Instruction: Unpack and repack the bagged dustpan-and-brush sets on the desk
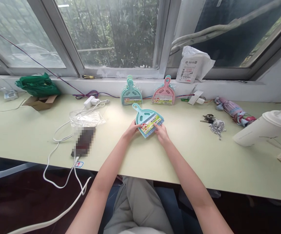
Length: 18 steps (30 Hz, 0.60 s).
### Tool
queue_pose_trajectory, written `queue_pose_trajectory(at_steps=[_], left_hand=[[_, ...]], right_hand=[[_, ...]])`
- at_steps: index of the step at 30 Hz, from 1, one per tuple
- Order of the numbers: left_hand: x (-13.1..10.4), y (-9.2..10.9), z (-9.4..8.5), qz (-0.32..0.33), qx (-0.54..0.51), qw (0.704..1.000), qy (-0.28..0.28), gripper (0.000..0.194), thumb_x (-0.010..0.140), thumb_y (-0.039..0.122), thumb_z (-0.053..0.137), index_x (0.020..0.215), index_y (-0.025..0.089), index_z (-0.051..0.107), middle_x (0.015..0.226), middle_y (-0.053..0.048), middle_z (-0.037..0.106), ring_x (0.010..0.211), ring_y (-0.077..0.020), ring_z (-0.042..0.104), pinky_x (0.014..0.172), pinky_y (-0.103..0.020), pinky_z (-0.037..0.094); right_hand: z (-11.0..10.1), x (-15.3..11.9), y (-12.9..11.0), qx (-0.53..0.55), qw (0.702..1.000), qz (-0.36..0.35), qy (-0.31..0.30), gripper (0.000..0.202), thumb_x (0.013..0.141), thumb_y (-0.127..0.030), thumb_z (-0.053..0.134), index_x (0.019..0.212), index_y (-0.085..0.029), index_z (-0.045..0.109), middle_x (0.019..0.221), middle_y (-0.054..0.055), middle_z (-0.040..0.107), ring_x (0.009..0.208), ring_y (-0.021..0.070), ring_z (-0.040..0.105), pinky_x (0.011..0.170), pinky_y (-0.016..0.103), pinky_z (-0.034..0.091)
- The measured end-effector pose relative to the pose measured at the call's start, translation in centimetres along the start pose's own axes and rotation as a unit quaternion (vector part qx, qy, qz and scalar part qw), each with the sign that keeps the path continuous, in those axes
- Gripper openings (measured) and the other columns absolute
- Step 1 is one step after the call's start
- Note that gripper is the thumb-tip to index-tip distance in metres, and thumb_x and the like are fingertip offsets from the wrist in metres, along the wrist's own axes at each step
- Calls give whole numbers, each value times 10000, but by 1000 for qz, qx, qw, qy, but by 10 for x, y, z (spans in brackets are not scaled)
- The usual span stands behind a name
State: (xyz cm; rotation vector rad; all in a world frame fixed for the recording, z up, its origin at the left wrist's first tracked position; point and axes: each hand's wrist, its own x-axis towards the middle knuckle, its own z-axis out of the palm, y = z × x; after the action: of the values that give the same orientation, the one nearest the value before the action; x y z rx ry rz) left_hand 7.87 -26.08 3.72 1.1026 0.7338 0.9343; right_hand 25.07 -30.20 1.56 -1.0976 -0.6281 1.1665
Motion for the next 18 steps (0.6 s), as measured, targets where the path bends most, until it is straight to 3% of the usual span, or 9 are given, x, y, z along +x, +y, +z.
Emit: queue_pose_trajectory(at_steps=[2, 5, 7, 8, 10, 12, 13, 15, 18], left_hand=[[-1, 3, 0, -3, 25, 999, -23, 509, 616, 193, 726, 1096, 160, 561, 1048, -73, 659, 957, -229, 639, 873, -377, 513], [-1, 12, -8, 9, 140, 989, -39, 417, 786, 365, 611, 1146, 158, 569, 1140, -103, 644, 1044, -248, 612, 931, -419, 479], [-1, 19, -24, 50, 293, 954, 46, 396, 887, 405, 460, 1171, 158, 582, 1253, -121, 591, 1198, -265, 521, 1033, -455, 388], [-2, 23, -36, 76, 378, 914, 122, 403, 912, 390, 412, 1193, 155, 579, 1327, -131, 538, 1287, -272, 436, 1087, -469, 314], [-5, 26, -62, 106, 523, 793, 295, 435, 917, 343, 404, 1280, 136, 527, 1471, -149, 370, 1416, -286, 209, 1148, -500, 144], [-10, 26, -88, 66, 601, 698, 384, 534, 895, 309, 447, 1391, 120, 404, 1537, -167, 224, 1446, -305, 72, 1141, -547, 72], [-12, 25, -98, 27, 615, 674, 408, 581, 878, 299, 474, 1413, 99, 365, 1535, -192, 209, 1443, -323, 71, 1129, -568, 81], [-15, 24, -110, -29, 622, 661, 419, 596, 864, 283, 489, 1411, 84, 363, 1499, -225, 280, 1419, -346, 172, 1109, -586, 125], [-14, 25, -107, 0, 617, 708, 344, 510, 861, 265, 481, 1359, 158, 456, 1284, -160, 571, 1251, -293, 469, 1080, -494, 267]], right_hand=[[-2, 1, -1, 49, 998, 21, -13, 405, 629, -258, 792, 976, -200, 590, 1058, 65, 683, 982, 219, 658, 851, 351, 566], [-4, 1, -4, 80, 997, 11, -13, 380, 586, -202, 821, 903, -192, 611, 953, 37, 705, 894, 193, 678, 793, 313, 589], [-6, 1, -6, 87, 996, 1, -15, 387, 582, -198, 825, 910, -190, 620, 947, 33, 707, 879, 188, 681, 780, 306, 594], [-7, 1, -7, 87, 996, -2, -13, 391, 580, -196, 827, 913, -190, 622, 947, 32, 707, 875, 187, 682, 775, 305, 595], [-10, 1, -9, 89, 996, -5, -2, 393, 570, -180, 828, 907, -190, 625, 943, 30, 706, 867, 184, 683, 765, 297, 598], [-12, 3, -10, 93, 996, -7, 11, 391, 557, -159, 827, 891, -188, 626, 943, 27, 705, 861, 179, 682, 756, 286, 599], [-13, 4, -10, 96, 995, -7, 14, 390, 552, -153, 827, 884, -188, 625, 947, 26, 704, 862, 178, 682, 754, 285, 600], [-14, 5, -11, 99, 995, -10, 18, 385, 549, -152, 827, 875, -190, 624, 958, 24, 702, 866, 179, 681, 751, 289, 603], [-16, 6, -14, 108, 994, -16, 22, 378, 552, -152, 824, 870, -191, 622, 978, 25, 700, 885, 179, 680, 761, 290, 603]])
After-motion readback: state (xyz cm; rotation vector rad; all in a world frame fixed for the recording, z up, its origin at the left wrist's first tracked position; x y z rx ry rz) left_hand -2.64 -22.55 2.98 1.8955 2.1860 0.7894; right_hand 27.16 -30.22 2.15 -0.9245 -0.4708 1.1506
